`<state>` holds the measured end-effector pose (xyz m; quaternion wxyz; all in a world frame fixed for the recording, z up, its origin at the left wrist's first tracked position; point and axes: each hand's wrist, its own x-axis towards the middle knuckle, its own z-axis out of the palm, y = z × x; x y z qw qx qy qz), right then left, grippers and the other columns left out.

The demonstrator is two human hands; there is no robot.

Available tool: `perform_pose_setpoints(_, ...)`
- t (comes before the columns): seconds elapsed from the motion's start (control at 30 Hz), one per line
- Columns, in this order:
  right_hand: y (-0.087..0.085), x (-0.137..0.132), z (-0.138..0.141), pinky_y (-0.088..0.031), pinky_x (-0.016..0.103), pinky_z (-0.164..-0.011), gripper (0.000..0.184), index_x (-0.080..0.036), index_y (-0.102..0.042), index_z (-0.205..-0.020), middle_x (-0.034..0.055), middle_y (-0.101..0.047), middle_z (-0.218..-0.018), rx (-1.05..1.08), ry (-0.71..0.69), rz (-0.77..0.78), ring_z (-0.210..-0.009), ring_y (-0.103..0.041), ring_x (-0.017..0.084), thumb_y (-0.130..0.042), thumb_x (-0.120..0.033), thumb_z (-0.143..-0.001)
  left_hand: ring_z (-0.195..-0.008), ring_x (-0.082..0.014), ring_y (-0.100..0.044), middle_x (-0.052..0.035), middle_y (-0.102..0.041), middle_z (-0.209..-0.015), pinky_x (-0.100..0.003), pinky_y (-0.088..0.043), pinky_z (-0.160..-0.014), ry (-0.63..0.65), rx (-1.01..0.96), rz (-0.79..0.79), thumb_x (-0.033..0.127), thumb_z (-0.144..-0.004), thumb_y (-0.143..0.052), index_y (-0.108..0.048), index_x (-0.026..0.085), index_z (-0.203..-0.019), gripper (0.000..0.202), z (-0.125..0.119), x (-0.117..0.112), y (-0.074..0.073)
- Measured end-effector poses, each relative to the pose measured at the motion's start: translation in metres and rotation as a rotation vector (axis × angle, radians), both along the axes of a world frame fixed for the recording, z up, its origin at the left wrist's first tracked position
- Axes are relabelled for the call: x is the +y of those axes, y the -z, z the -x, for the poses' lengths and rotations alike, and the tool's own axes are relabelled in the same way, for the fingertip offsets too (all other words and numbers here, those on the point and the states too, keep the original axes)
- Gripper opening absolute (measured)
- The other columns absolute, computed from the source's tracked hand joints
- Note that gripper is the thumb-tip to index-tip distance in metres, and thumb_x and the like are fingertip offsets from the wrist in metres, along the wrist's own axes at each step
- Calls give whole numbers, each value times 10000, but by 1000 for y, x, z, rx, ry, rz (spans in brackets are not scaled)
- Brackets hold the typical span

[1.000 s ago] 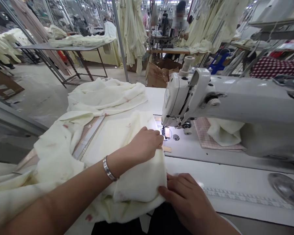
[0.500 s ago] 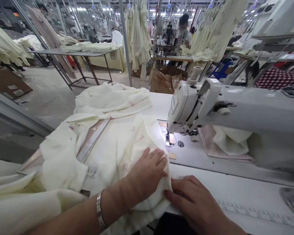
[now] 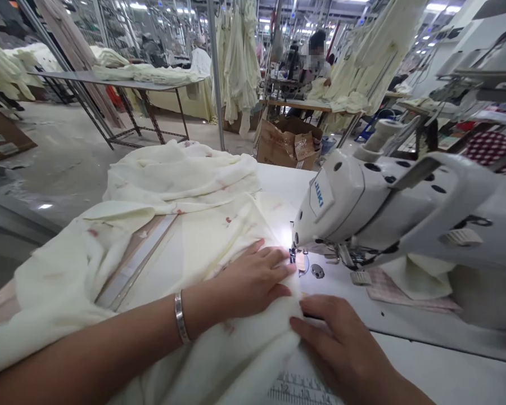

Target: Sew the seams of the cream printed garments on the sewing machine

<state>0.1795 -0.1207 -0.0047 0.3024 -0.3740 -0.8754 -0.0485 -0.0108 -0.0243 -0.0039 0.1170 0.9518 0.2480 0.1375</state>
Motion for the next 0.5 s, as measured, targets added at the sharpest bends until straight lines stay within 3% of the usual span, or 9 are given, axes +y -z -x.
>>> perform_pose_setpoints(0.13,0,-4,-1,-443,388,-825,234,-106,-625,-956,107,-646,-977,-35,-53,-12,-1016,-541,243,-495,-21,-782,-1094,-217,-455,-65,-492,-1236,-466,-241,-1036,40,-51,-11,305,-915,-451,-523,215,-1160,271,2,4,0)
perform_pose_setpoints(0.27,0,-3,1,-443,364,-874,238,-116,-627,-971,73,-676,-934,-60,-59,11,-1014,-573,208,-478,-44,-800,-917,-160,-509,-30,-593,-1008,-367,-307,-987,196,-115,-29,229,-911,-458,-618,207,-977,174,3,7,0)
perform_pose_setpoints(0.37,3,-1,-7,-435,363,-873,233,-121,-640,-955,79,-677,-938,-91,-71,-46,-1014,-582,207,-463,-61,-816,-892,-151,-515,-18,-606,-977,-308,-370,-909,249,-101,-78,247,-908,-479,-624,207,-985,168,1,11,2)
perform_pose_setpoints(0.5,32,15,-26,-415,310,-863,253,-214,-644,-1027,40,-665,-1015,-166,-215,-200,-991,-584,177,-456,-170,-864,-868,-125,-560,-1,-622,-1034,-274,-433,-817,257,36,-236,330,-930,-426,-658,226,-949,255,-4,18,-10)
